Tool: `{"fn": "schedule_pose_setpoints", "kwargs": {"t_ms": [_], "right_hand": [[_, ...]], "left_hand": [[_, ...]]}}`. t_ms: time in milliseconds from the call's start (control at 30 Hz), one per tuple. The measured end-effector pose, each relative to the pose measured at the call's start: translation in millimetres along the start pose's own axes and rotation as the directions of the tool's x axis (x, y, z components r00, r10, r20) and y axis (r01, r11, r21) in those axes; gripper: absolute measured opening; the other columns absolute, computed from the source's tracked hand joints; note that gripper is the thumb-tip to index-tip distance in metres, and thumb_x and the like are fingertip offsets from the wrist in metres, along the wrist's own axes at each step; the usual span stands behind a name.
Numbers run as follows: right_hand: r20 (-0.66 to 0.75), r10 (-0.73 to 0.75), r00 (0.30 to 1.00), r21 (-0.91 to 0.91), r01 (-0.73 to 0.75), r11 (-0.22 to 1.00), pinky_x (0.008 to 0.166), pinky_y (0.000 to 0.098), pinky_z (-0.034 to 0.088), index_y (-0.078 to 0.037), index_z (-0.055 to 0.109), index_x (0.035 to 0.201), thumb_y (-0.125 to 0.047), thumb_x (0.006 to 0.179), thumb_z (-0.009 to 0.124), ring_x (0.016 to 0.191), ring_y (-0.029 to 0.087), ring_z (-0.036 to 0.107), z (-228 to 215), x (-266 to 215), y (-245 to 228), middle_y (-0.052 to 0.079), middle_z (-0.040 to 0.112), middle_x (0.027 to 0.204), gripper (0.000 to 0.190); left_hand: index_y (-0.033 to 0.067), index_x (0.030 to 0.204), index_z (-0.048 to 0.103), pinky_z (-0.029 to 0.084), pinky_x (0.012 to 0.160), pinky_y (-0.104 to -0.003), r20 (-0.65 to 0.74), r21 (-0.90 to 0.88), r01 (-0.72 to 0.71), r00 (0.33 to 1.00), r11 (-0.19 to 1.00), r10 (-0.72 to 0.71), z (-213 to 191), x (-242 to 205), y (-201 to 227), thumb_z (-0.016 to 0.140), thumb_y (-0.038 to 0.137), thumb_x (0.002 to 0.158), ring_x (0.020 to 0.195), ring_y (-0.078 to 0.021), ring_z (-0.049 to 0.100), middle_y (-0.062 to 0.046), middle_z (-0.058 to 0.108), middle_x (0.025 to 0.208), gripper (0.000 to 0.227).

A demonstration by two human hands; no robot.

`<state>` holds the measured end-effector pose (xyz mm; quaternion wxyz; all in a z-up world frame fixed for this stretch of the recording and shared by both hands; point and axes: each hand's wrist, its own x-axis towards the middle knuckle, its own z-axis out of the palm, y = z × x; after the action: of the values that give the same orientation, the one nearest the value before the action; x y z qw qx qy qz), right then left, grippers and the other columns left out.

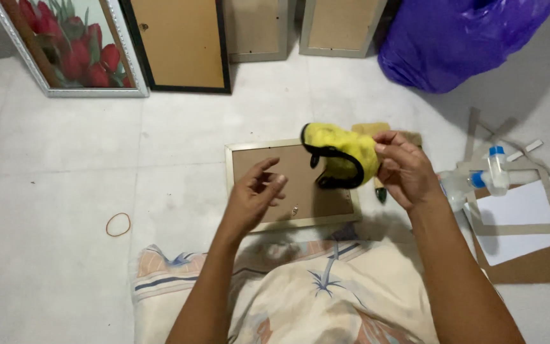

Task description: Cleaning a picture frame using brushes and cloths

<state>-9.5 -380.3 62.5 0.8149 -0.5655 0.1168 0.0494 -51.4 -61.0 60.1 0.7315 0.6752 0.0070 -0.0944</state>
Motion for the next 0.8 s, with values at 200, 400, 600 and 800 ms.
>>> {"fn": "schedule_pose_setpoints", "kwargs": {"t_ms": [200,400,600,800], "right_hand": [[0.099,0.083,0.992,-0.237,-0.058,0.97,0.072,0.0251,0.056,-0.001,0.065,0.117,-0.003,0.089,0.063,0.081,0.014,0.067,51,-19,14,0.006,0.063,0.094,0.028],[0.224,0.105,0.969,-0.458,0.009,0.889,0.106,0.053,0.048,0.002,0.069,0.117,-0.036,0.106,0.052,0.123,0.034,0.059,76,-31,21,0.024,0.065,0.129,0.043],[0.367,0.106,0.924,-0.591,0.144,0.794,0.097,0.0426,0.055,-0.003,0.078,0.105,-0.013,0.091,0.078,0.098,0.021,0.07,74,-34,31,0.009,0.076,0.094,0.018],[0.188,0.13,0.974,-0.16,-0.1,0.982,0.087,0.0478,0.057,0.003,0.075,0.103,-0.02,0.105,0.061,0.076,0.024,0.066,74,-29,18,0.016,0.072,0.084,0.027]], "left_hand": [[0.006,0.114,0.07,0.058,0.066,-0.03,0.112,-0.207,0.02,0.994,0.978,0.003,28,5,-21,0.079,0.022,0.091,0.081,-0.0164,0.068,-0.01,0.071,0.091,0.03],[0.0003,0.089,0.068,0.06,0.065,-0.039,-0.115,-0.166,0.141,0.98,0.976,-0.161,29,4,-1,0.075,0.018,0.088,0.069,-0.0233,0.069,-0.017,0.071,0.072,0.02],[-0.0011,0.091,0.072,0.058,0.058,-0.036,-0.153,-0.373,0.179,0.956,0.911,-0.25,19,10,-13,0.074,0.021,0.093,0.063,-0.0195,0.063,-0.015,0.07,0.072,0.023],[-0.0047,0.122,0.048,0.058,0.071,-0.031,-0.265,-0.369,0.141,0.932,0.919,-0.249,21,13,9,0.08,0.037,0.089,0.079,-0.0182,0.063,-0.011,0.06,0.093,0.062]]}}
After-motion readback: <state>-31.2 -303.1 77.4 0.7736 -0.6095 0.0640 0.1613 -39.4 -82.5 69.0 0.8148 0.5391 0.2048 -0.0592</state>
